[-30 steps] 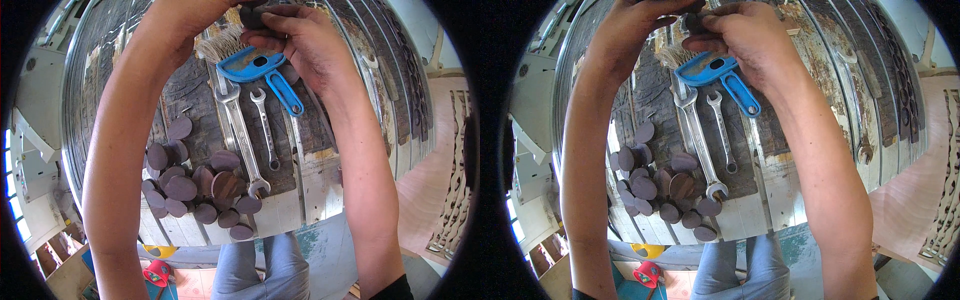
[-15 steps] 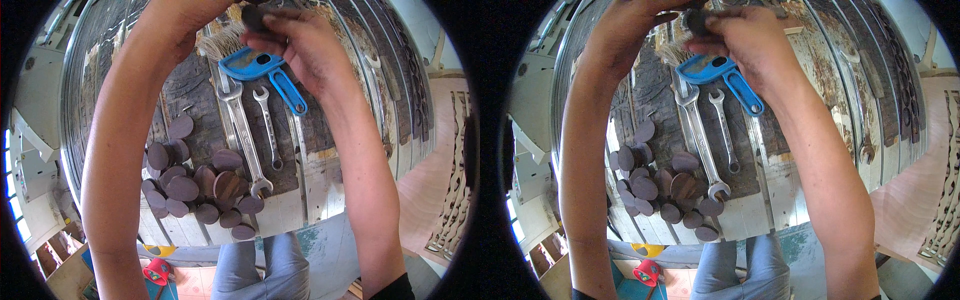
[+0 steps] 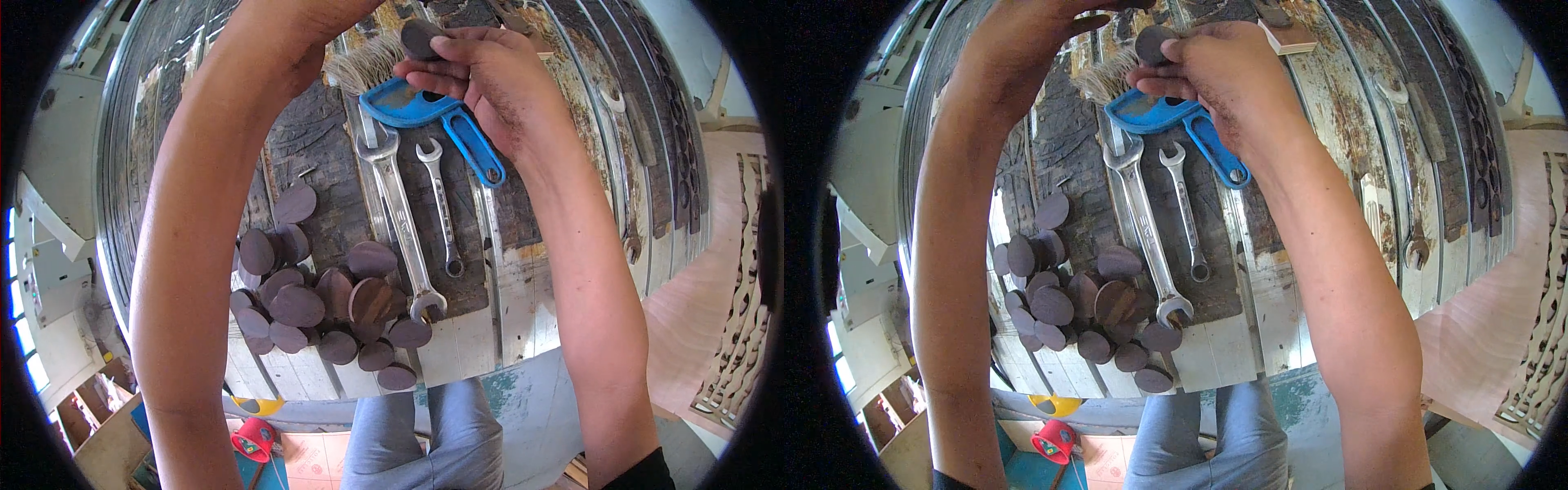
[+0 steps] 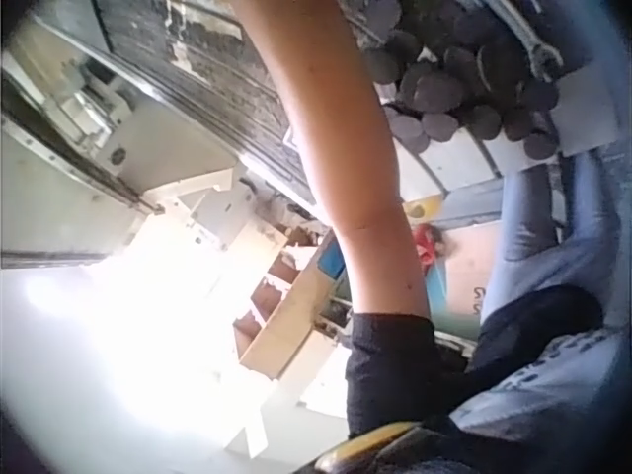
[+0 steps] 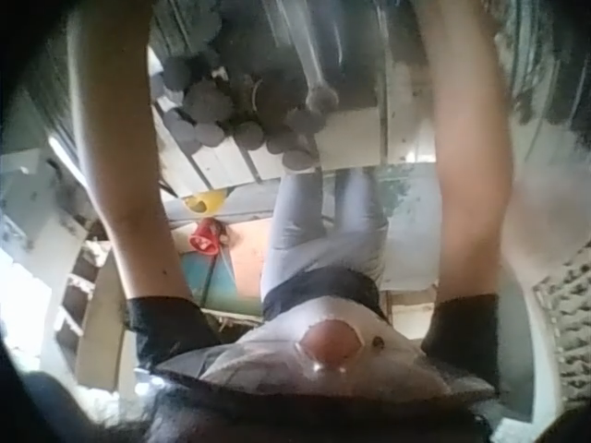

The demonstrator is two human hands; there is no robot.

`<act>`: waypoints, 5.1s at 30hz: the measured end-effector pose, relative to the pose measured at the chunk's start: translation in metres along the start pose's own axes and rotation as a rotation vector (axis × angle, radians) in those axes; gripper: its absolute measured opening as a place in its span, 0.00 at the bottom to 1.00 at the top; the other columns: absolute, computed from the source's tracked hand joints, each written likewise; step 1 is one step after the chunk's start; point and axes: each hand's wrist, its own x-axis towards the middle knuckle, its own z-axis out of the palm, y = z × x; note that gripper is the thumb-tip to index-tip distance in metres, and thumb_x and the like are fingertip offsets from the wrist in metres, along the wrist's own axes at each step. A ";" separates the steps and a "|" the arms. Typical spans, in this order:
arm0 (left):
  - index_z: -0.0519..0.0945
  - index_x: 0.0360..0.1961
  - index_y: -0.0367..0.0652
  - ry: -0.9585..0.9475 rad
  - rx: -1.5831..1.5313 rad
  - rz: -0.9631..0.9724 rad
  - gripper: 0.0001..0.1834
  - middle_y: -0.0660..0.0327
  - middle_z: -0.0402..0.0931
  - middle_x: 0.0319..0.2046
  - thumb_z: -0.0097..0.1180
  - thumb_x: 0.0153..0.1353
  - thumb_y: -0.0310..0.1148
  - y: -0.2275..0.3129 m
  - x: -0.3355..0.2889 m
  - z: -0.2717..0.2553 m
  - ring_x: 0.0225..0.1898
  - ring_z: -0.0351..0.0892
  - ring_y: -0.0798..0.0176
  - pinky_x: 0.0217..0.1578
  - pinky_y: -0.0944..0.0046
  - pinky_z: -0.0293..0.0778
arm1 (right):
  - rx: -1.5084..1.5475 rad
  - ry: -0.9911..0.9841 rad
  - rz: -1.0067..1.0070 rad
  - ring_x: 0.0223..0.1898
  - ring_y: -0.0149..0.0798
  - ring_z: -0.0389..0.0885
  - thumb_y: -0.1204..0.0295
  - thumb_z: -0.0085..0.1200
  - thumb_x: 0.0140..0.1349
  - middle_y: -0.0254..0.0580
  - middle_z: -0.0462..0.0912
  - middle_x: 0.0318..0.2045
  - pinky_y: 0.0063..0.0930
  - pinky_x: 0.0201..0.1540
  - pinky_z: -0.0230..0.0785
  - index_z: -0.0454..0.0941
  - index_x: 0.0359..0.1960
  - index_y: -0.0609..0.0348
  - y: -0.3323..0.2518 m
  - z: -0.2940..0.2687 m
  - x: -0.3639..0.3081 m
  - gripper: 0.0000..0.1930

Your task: Loosening and tightening the spindle collet on a CNC machine with wrenches to change or adjust bits.

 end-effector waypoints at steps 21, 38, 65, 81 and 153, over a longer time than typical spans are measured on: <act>0.68 0.54 0.30 -0.130 -0.191 -0.017 0.31 0.52 0.76 0.47 0.66 0.50 0.26 0.007 -0.014 -0.004 0.48 0.75 0.58 0.52 0.62 0.70 | -0.115 -0.051 0.106 0.35 0.44 0.84 0.81 0.47 0.61 0.59 0.78 0.37 0.28 0.40 0.80 0.68 0.45 0.83 0.002 -0.014 -0.002 0.14; 0.69 0.54 0.30 -0.096 -0.192 0.016 0.29 0.52 0.76 0.48 0.66 0.52 0.29 0.014 -0.023 -0.002 0.53 0.72 0.58 0.57 0.59 0.64 | 0.216 -0.094 -0.047 0.43 0.47 0.80 0.83 0.45 0.61 0.57 0.77 0.41 0.37 0.53 0.76 0.71 0.42 0.81 0.018 -0.010 0.004 0.10; 0.69 0.53 0.28 0.006 -0.046 -0.038 0.31 0.51 0.77 0.46 0.67 0.50 0.28 0.021 -0.017 0.003 0.47 0.76 0.60 0.49 0.63 0.72 | -1.171 0.005 -0.303 0.28 0.46 0.84 0.68 0.58 0.50 0.52 0.83 0.24 0.35 0.37 0.76 0.81 0.36 0.68 -0.006 -0.003 -0.004 0.16; 0.79 0.41 0.30 0.123 -0.110 0.223 0.16 0.57 0.81 0.38 0.65 0.50 0.25 -0.028 -0.011 0.016 0.41 0.79 0.67 0.43 0.65 0.76 | -0.692 0.057 -0.583 0.34 0.43 0.84 0.74 0.62 0.49 0.52 0.84 0.30 0.31 0.38 0.73 0.79 0.35 0.68 -0.022 0.012 0.011 0.12; 0.81 0.36 0.32 0.468 -0.063 0.096 0.17 0.50 0.80 0.36 0.68 0.43 0.26 -0.011 -0.020 0.045 0.39 0.82 0.59 0.40 0.60 0.75 | -0.398 0.161 -0.348 0.25 0.27 0.76 0.78 0.58 0.52 0.45 0.84 0.24 0.25 0.31 0.69 0.79 0.33 0.71 -0.015 0.022 0.003 0.09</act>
